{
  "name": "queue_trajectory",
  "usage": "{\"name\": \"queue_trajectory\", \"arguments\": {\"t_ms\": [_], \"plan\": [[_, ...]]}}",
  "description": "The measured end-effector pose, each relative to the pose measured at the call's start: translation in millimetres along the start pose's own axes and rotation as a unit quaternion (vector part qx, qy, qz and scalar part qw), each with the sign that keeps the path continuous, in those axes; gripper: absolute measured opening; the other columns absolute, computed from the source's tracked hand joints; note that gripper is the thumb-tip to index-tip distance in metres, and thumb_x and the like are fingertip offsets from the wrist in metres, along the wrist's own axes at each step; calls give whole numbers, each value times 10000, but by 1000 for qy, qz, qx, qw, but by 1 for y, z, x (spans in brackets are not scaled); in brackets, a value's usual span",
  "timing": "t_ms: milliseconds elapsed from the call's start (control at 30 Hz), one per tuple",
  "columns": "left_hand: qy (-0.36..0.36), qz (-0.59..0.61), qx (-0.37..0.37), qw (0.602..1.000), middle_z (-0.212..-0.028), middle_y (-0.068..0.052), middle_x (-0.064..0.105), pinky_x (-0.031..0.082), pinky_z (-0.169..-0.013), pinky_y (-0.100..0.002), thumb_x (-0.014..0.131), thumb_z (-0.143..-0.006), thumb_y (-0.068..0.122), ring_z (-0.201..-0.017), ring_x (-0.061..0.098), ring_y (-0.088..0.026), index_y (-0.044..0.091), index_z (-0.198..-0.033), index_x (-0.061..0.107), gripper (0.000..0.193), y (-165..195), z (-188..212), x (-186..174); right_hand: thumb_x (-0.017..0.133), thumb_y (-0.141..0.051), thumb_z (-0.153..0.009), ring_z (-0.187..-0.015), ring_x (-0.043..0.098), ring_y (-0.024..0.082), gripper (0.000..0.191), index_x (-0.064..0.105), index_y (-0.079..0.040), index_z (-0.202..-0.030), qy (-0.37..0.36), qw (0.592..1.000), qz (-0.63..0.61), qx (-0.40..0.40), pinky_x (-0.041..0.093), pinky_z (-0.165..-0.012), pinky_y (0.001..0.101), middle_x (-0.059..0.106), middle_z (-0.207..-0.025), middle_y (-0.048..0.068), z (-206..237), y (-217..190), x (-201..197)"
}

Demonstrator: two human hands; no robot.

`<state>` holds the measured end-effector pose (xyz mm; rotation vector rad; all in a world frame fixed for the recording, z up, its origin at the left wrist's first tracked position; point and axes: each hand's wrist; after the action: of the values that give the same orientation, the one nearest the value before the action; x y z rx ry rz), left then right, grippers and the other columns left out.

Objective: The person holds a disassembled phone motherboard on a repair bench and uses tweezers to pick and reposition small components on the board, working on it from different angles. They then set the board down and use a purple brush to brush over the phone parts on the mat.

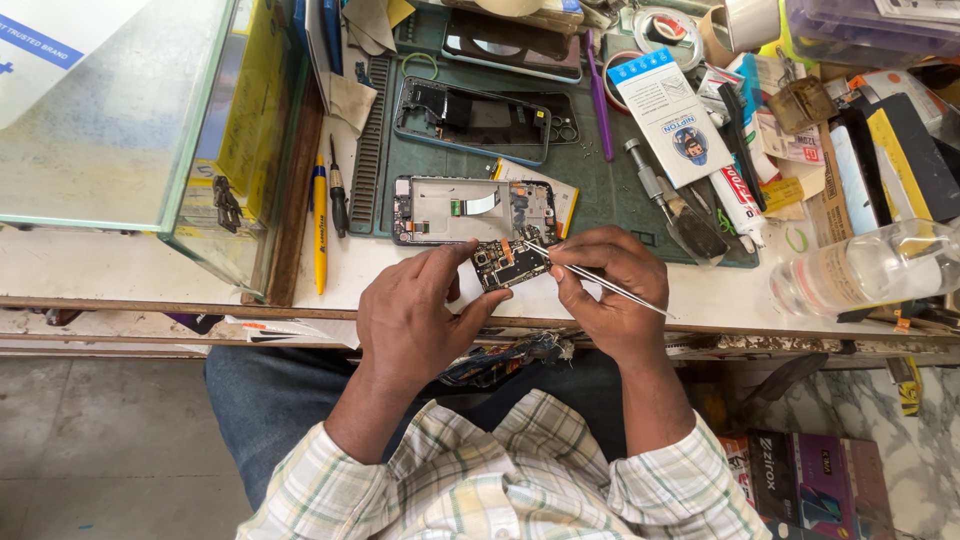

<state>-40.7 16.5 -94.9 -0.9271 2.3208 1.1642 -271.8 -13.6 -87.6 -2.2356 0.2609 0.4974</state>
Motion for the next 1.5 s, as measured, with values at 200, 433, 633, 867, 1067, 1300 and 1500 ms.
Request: {"name": "queue_trajectory", "arguments": {"t_ms": [200, 433, 633, 867, 1067, 1300, 1500], "plan": [[2, -2, -2, 1000, -698, 15, 615, 481, -548, -334, 891, -783, 422, -608, 620, -163, 107, -1147, 722, 510, 0, 1, 1, 762, 44, -909, -1019, 726, 160, 167, 737, -29, -1057, -2, 1000, -6, -4, 626, -880, 288, 706, -1096, 93, 1, 1, 0], [-6, -7, -4, 1000, -690, 15, 617, 477, -535, -329, 892, -782, 423, -599, 619, -157, 100, -1139, 715, 513, 0, -1, -1, 754, 44, -917, -1027, 734, 158, 152, 735, -19, -1054, -8, 1000, -15, 6, 641, -887, 282, 704, -1106, 98, 0, 1, 1], [-6, -1, -6, 1000, -701, 13, 621, 485, -556, -337, 883, -785, 423, -615, 626, -169, 103, -1143, 715, 508, 1, -2, -1, 741, 74, -919, -1054, 732, 169, 167, 731, -13, -1060, -11, 1000, -20, 0, 642, -925, 297, 691, -1116, 103, 0, 0, 2], [-6, 0, -9, 1000, -700, 10, 623, 485, -554, -338, 879, -794, 419, -612, 627, -170, 101, -1146, 719, 501, 1, -2, -1, 748, 63, -919, -1028, 730, 163, 154, 732, -22, -1046, -9, 1000, -13, 5, 633, -902, 292, 701, -1105, 97, 0, 2, 1], [-10, 2, -11, 1000, -694, 7, 623, 487, -551, -335, 883, -792, 417, -610, 632, -168, 93, -1138, 719, 501, 2, -2, -1, 746, 54, -912, -1028, 728, 164, 156, 731, -23, -1046, -8, 1000, -4, 1, 630, -901, 293, 693, -1105, 98, 0, 0, 1], [-12, 6, -10, 1000, -699, 2, 628, 488, -552, -338, 882, -793, 407, -615, 637, -176, 85, -1147, 714, 507, 2, -3, 0, 731, 76, -924, -1042, 727, 170, 160, 730, -19, -1053, -12, 1000, -19, 1, 632, -915, 295, 680, -1105, 100, -2, -1, 2], [-15, 7, -11, 1000, -697, -2, 630, 487, -552, -340, 881, -796, 406, -613, 639, -177, 80, -1139, 712, 502, 1, -3, 0, 742, 68, -911, -1032, 721, 164, 156, 723, -17, -1040, -13, 1000, -9, -1, 622, -907, 291, 689, -1095, 93, -2, 1, 2]]}}
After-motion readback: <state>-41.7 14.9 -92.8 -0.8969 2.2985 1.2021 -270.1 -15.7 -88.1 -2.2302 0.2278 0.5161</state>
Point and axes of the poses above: each hand's wrist, its own z-axis away from the middle knuckle, its own x-axis out of the palm, y = z × x
